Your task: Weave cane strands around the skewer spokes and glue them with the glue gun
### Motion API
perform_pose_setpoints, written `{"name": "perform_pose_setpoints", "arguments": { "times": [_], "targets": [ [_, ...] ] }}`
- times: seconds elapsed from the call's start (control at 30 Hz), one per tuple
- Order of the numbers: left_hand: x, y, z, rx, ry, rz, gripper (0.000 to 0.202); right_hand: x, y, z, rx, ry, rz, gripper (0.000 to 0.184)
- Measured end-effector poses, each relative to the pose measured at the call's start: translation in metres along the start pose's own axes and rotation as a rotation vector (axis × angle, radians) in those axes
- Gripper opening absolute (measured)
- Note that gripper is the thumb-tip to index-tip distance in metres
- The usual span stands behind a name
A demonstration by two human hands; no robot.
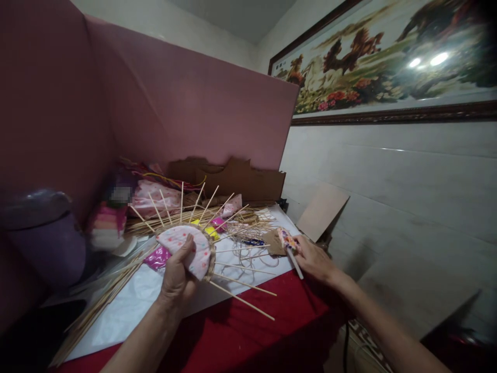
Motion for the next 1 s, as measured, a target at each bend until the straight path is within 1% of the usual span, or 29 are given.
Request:
{"name": "perform_pose_setpoints", "arguments": {
  "times": [0.1,0.2,0.27,0.3,0.33,0.37,0.4,0.43,0.47,0.5,0.53,0.6,0.67,0.73,0.8,0.87,0.93,1.0],
  "targets": [
    [0.001,0.0,0.0,-0.007,-0.008,-0.016,0.009,0.018,-0.001,0.001,-0.078,-0.088,0.118,0.026],
    [0.001,0.0,0.002,-0.007,-0.01,-0.046,0.008,0.025,0.002,-0.003,-0.087,-0.16,0.124,0.029],
    [0.002,0.0,0.004,-0.009,-0.01,-0.056,0.009,0.024,0.0,-0.006,-0.086,-0.184,0.14,0.031],
    [0.002,0.0,0.005,-0.008,-0.007,-0.053,0.009,0.019,-0.005,-0.006,-0.097,-0.157,0.14,0.032],
    [0.003,0.0,0.006,-0.005,-0.005,-0.049,0.01,0.011,-0.012,-0.007,-0.117,-0.102,0.117,0.032],
    [0.003,0.0,0.007,0.0,-0.004,-0.042,0.012,0.002,-0.021,-0.006,-0.146,-0.028,0.061,0.029],
    [0.004,0.001,0.008,0.004,-0.004,-0.038,0.012,-0.008,-0.032,-0.004,-0.183,0.044,-0.044,0.026],
    [0.005,0.0,0.009,0.0,-0.01,-0.038,0.012,-0.016,-0.042,-0.002,-0.21,0.088,-0.191,0.021],
    [0.007,-0.001,0.01,-0.009,-0.021,-0.041,0.011,-0.019,-0.051,-0.001,-0.222,0.089,-0.358,0.018],
    [0.008,-0.002,0.011,-0.027,-0.036,-0.047,0.01,-0.02,-0.057,-0.002,-0.198,0.065,-0.528,0.018],
    [0.01,-0.003,0.012,-0.044,-0.049,-0.049,0.008,-0.015,-0.062,-0.003,-0.156,0.001,-0.691,0.019],
    [0.012,-0.005,0.013,-0.073,-0.07,-0.049,0.007,0.002,-0.077,-0.003,-0.073,-0.207,-0.977,0.022],
    [0.012,-0.005,0.014,-0.076,-0.075,-0.054,0.008,0.02,-0.097,0.003,-0.038,-0.44,-1.185,0.025],
    [0.011,-0.004,0.014,-0.074,-0.065,-0.068,0.009,0.032,-0.115,0.012,-0.026,-0.609,-1.339,0.026],
    [0.011,-0.005,0.015,-0.094,-0.075,-0.075,0.009,0.04,-0.126,0.02,0.002,-0.704,-1.482,0.026],
    [0.013,-0.007,0.017,-0.115,-0.09,-0.054,0.007,0.049,-0.132,0.026,0.049,-0.756,-1.568,0.025],
    [0.014,-0.007,0.019,-0.114,-0.092,-0.022,0.005,0.056,-0.137,0.03,0.059,-0.773,-1.597,0.024],
    [0.015,-0.006,0.019,-0.106,-0.088,-0.01,0.005,0.059,-0.141,0.031,0.039,-0.761,-1.619,0.023]
  ]
}}
Point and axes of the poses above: each hand's wrist, its own z-axis away from the middle knuckle, its own x-axis out of the palm, y = z × x, the point moved 9 cm from there along -z, towards the middle knuckle, and after that the axes turned 6 degrees about x, right-handed, at the moved point
